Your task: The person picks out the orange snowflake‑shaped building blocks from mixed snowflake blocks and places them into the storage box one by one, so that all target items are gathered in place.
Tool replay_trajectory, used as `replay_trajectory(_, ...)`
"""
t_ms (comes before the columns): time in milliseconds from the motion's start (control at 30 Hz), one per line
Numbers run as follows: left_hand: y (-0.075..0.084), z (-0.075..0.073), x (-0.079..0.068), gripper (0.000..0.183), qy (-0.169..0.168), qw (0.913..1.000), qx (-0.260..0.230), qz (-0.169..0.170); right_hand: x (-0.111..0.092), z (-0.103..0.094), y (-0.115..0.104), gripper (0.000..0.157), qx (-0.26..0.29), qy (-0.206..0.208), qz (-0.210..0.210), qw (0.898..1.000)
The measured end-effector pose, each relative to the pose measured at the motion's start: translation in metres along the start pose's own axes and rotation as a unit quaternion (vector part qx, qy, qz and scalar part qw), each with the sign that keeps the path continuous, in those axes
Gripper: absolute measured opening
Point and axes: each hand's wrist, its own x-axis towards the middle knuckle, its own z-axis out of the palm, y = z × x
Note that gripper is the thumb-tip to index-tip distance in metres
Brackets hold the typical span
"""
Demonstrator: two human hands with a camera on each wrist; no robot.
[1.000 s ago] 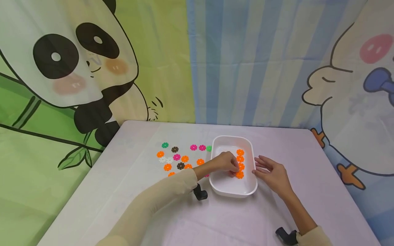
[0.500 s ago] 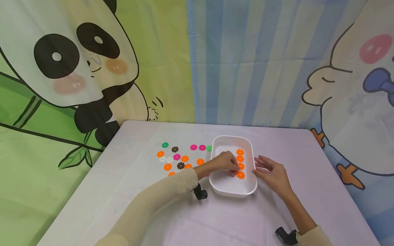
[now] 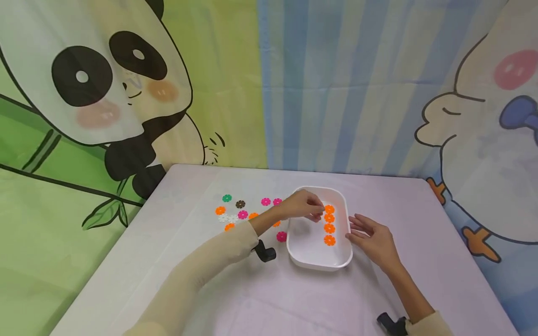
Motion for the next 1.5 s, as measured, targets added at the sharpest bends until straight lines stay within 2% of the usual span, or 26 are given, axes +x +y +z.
replay_trajectory(100,0.004,-0.025,-0.012,0.021,-0.011,0.9979,-0.045,0.046,-0.003,-0.002,0.0,0.072,-0.012,0.006,-0.001,1.0)
replay_trajectory(200,0.0,-0.049,-0.027,0.017,0.002,0.9952,-0.038,0.091,-0.005,-0.004,-0.001,0.071,-0.014,0.009,-0.002,1.0)
replay_trajectory(300,-0.012,-0.069,-0.042,0.019,0.035,0.9918,0.036,0.117,-0.006,-0.006,-0.002,0.071,-0.015,0.009,0.0,1.0)
replay_trajectory(400,-0.031,-0.08,-0.052,0.024,0.048,0.9818,0.14,0.118,-0.008,-0.008,-0.002,0.072,-0.02,0.014,0.004,1.0)
replay_trajectory(467,-0.044,-0.082,-0.057,0.027,0.032,0.9766,0.183,0.109,-0.009,-0.008,-0.002,0.073,-0.021,0.016,0.006,1.0)
replay_trajectory(633,-0.072,-0.077,-0.063,0.037,-0.019,0.9728,0.215,0.084,-0.009,-0.008,-0.003,0.073,-0.016,0.019,0.003,1.0)
replay_trajectory(767,-0.08,-0.075,-0.065,0.037,-0.013,0.966,0.245,0.08,-0.008,-0.006,-0.004,0.072,-0.012,0.016,-0.001,1.0)
replay_trajectory(1033,-0.082,-0.076,-0.067,0.025,0.001,0.9454,0.308,0.108,-0.005,-0.004,-0.006,0.072,-0.015,0.014,-0.003,1.0)
replay_trajectory(1267,-0.083,-0.077,-0.067,0.028,0.006,0.9431,0.314,0.109,-0.005,-0.002,-0.006,0.072,-0.008,0.012,0.0,1.0)
replay_trajectory(1367,-0.083,-0.078,-0.068,0.031,0.016,0.9457,0.306,0.109,-0.005,-0.001,-0.006,0.072,-0.006,0.011,0.001,1.0)
replay_trajectory(1500,-0.081,-0.082,-0.068,0.032,0.029,0.955,0.27,0.12,-0.005,0.0,-0.006,0.073,-0.007,0.011,0.004,1.0)
